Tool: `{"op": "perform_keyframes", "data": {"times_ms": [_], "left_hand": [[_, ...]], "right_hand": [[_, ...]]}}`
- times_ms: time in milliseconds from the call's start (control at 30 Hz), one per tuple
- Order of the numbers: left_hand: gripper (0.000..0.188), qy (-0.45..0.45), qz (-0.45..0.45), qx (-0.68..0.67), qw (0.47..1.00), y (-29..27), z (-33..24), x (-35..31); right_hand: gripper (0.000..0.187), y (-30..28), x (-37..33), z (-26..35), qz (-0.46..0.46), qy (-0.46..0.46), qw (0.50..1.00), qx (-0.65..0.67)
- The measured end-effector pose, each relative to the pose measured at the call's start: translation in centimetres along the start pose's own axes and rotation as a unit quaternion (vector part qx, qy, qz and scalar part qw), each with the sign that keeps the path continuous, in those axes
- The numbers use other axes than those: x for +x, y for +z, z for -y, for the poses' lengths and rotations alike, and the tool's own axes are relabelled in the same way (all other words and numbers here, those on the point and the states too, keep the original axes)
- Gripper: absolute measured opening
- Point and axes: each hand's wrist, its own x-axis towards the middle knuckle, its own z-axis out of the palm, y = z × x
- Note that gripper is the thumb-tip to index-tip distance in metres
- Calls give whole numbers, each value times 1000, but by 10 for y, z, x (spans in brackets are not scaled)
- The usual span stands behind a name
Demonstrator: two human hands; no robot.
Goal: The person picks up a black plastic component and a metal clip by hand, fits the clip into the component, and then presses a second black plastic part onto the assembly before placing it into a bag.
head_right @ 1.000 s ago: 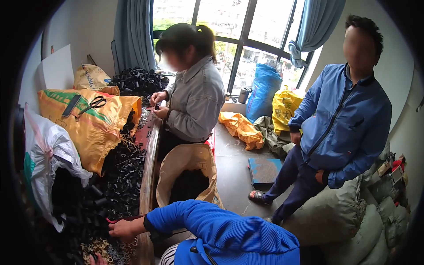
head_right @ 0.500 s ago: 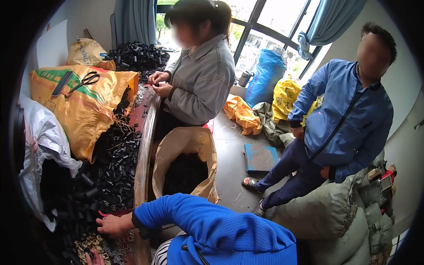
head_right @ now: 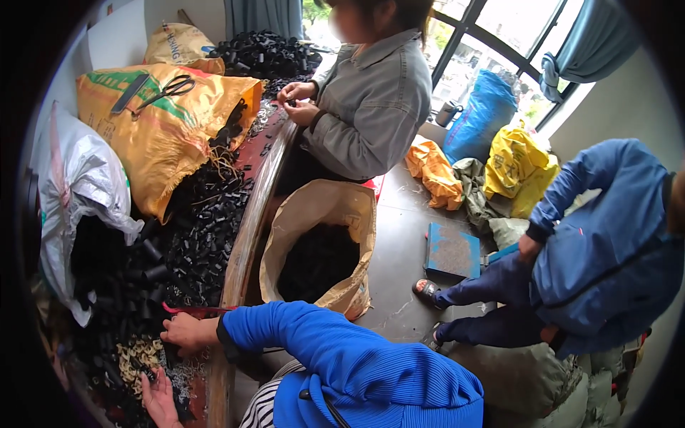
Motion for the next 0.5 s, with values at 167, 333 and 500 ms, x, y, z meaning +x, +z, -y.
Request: {"op": "perform_keyframes", "data": {"times_ms": [167,333,500], "left_hand": [[25,-6,-10,13,1000,13,21,-27],[21,27,-75,-2,997,17,43,-54],[18,36,-34,-15,999,14,53,-81]], "right_hand": [[43,6,-2,-9,-38,-24,999,-3],[40,0,-6,-9,-97,-56,994,-10],[39,-34,-10,-4,-133,-50,988,58]]}}
